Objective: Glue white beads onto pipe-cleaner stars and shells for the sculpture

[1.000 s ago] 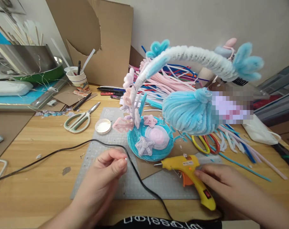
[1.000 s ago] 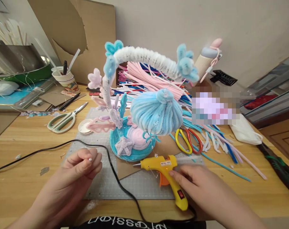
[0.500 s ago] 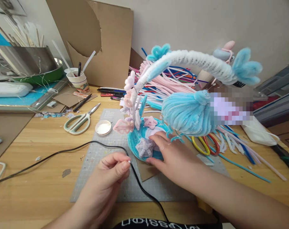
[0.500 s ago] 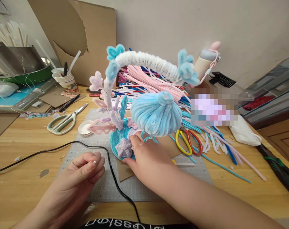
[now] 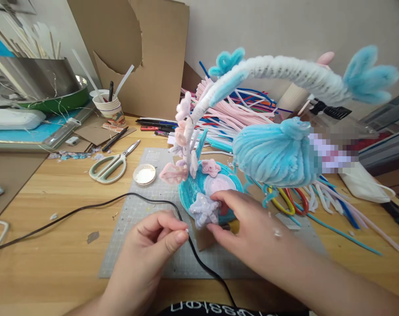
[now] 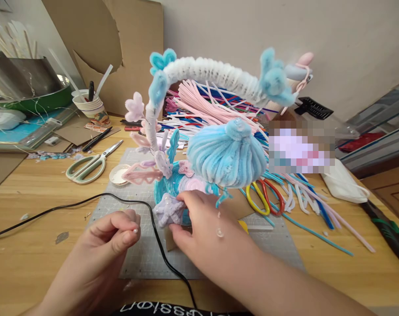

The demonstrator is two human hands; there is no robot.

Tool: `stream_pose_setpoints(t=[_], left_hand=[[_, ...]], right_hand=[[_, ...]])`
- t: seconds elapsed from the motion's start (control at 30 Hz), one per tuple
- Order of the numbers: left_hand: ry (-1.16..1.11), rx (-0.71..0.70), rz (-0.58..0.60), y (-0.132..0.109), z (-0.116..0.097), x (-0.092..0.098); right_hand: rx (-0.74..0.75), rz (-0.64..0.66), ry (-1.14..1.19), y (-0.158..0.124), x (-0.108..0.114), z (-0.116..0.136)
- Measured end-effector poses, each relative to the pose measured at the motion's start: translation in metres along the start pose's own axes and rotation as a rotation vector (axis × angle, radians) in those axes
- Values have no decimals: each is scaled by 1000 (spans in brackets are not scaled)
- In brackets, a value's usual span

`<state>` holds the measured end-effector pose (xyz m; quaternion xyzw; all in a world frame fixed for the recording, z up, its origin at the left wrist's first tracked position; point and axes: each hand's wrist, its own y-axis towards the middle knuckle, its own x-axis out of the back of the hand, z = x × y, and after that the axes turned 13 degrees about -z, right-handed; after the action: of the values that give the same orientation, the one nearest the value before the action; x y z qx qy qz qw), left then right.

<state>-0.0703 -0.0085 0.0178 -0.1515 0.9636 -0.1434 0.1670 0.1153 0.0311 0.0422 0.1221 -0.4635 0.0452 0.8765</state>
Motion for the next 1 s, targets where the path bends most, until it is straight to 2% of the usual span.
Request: stream_pose_setpoints(t=[0.17, 0.23, 0.3, 0.5, 0.73, 1.0], left_hand=[[276, -530, 16, -8, -5, 0], [325, -669, 54, -11, -6, 1], [358, -747, 83, -12, -6, 1], [406, -821, 82, -13, -7, 1], [468, -829, 27, -14, -9, -4], [521, -863, 49, -12, -5, 0]], right_hand=[[-161, 36, 388, -28, 2, 5], [-214, 35, 509, -34, -2, 6], [-279, 17, 593, -35, -4, 7], [-360, -31, 688, -36, -2, 15], [-202, -84, 539, -40, -3, 14], [-158, -88, 500, -45, -7, 9]])
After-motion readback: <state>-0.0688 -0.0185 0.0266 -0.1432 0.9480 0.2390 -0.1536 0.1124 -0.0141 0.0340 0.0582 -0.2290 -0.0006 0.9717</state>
